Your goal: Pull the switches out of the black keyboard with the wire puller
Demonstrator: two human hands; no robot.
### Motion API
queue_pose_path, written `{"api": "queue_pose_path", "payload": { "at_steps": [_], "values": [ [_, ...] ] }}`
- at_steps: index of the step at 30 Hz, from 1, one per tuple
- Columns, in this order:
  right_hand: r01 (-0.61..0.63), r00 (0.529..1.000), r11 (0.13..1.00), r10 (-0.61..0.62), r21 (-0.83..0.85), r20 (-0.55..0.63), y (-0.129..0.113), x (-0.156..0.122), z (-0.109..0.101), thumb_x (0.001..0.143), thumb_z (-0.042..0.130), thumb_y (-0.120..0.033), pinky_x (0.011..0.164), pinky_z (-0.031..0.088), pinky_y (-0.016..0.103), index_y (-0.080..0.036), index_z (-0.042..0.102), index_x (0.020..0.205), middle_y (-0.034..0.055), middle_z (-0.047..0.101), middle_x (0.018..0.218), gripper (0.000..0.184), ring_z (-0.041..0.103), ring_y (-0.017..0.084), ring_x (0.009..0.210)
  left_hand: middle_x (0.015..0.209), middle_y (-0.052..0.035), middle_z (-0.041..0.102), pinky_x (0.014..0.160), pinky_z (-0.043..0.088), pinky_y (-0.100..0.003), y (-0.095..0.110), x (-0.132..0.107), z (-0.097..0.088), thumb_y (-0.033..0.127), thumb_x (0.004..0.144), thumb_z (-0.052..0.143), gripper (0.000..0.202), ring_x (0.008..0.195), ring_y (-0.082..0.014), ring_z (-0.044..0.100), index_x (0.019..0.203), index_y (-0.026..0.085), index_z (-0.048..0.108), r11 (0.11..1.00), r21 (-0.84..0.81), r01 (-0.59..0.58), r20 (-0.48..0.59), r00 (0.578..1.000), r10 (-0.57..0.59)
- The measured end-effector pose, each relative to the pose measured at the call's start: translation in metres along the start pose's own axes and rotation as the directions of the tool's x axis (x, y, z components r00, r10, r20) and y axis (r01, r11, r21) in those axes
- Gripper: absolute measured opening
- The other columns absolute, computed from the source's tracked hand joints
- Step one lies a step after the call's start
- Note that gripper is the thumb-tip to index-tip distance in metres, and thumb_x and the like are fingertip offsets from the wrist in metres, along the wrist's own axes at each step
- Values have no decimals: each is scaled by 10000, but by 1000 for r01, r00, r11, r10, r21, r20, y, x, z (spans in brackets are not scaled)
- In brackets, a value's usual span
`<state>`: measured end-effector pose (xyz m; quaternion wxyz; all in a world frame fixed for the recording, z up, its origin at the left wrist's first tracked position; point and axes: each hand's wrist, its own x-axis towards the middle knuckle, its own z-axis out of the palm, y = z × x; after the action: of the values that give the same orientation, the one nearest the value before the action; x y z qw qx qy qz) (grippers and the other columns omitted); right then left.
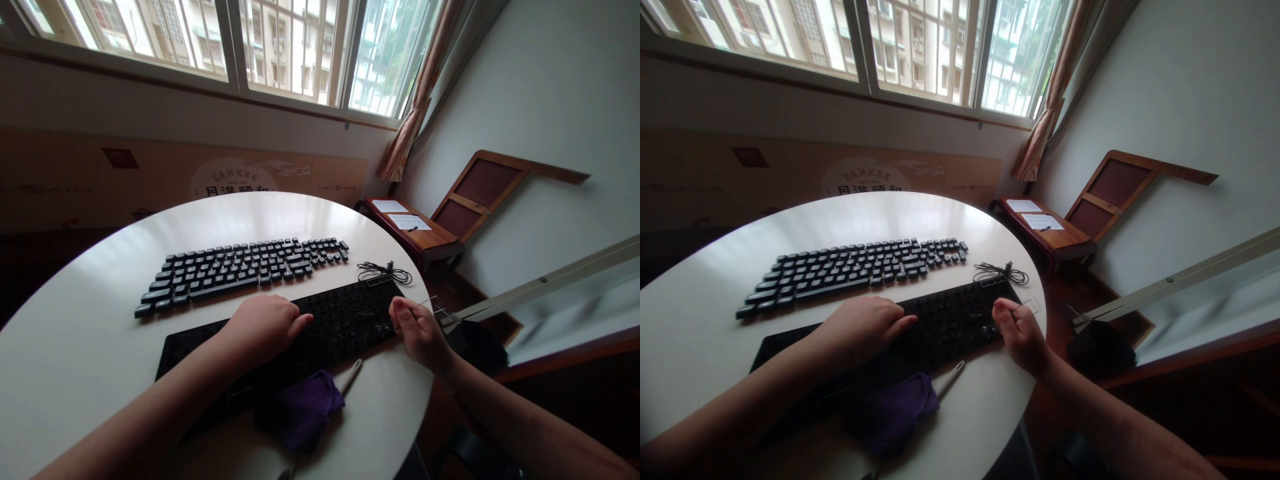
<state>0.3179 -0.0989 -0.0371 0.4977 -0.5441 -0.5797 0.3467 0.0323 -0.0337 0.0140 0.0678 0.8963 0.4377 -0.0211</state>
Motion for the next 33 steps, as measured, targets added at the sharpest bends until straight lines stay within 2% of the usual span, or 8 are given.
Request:
{"api": "queue_pose_path", "payload": {
  "at_steps": [5,9,12,16,19,25,28,33],
  "values": [
    [-93,994,974,103,205,-40,-1,6,2,896,523,-696,398,218,187,-205,373,675,-75,291,530,558,253,53,414,831,-119,735,664,438,-324,0,-1,-1,479,993,371,516,785,-260,673,764,180,724,1000,-12,10,2,1000,-10],
    [125,989,991,-128,42,78,-26,3,7,984,479,-564,459,266,199,-180,445,682,-36,376,577,490,337,72,495,854,-89,706,654,420,-312,5,-4,-5,500,997,365,476,770,-236,640,803,190,670,993,-102,-54,-52,997,49],
    [296,917,955,-278,-20,288,-54,-1,18,1020,436,-499,505,304,215,-172,509,737,-18,439,605,438,388,86,537,900,-60,678,688,429,-303,11,-8,-10,525,990,385,411,802,-218,611,886,201,615,938,-305,-164,-98,985,140],
    [385,820,922,-326,-32,470,-76,1,38,1036,353,-524,550,356,229,-167,571,818,4,505,659,472,450,103,579,917,-45,646,734,441,-300,13,-12,-11,502,1007,342,390,823,-199,579,925,200,573,831,-499,-244,-112,970,217],
    [446,807,890,-356,-92,471,-77,6,43,1045,317,-514,564,376,242,-169,589,830,8,514,655,489,455,109,570,901,-39,624,758,452,-305,10,-12,-9,487,1017,299,399,819,-190,565,906,198,551,787,-566,-246,-98,968,232],
    [645,762,634,-579,-427,291,-86,19,32,1030,350,-329,837,460,367,-201,611,982,98,640,973,294,591,222,904,917,-38,617,819,476,-319,1,-7,-3,479,1020,285,386,833,-186,562,894,197,516,719,-657,-228,-115,972,203],
    [703,710,558,-577,-441,403,-85,29,34,986,410,-192,887,479,361,-207,609,1099,112,636,1096,229,591,225,999,1001,-54,656,892,480,-342,-1,-5,1,460,1021,316,363,901,-200,586,976,194,558,702,-672,-235,-115,970,215],
    [783,613,480,-497,-394,614,-67,37,50,991,481,-222,624,447,237,-221,647,1175,54,660,895,248,592,138,698,1248,-73,664,1028,444,-364,-1,-5,3,392,1023,381,313,1101,-225,600,1162,200,585,598,-744,-298,-153,947,281]
  ]
}}
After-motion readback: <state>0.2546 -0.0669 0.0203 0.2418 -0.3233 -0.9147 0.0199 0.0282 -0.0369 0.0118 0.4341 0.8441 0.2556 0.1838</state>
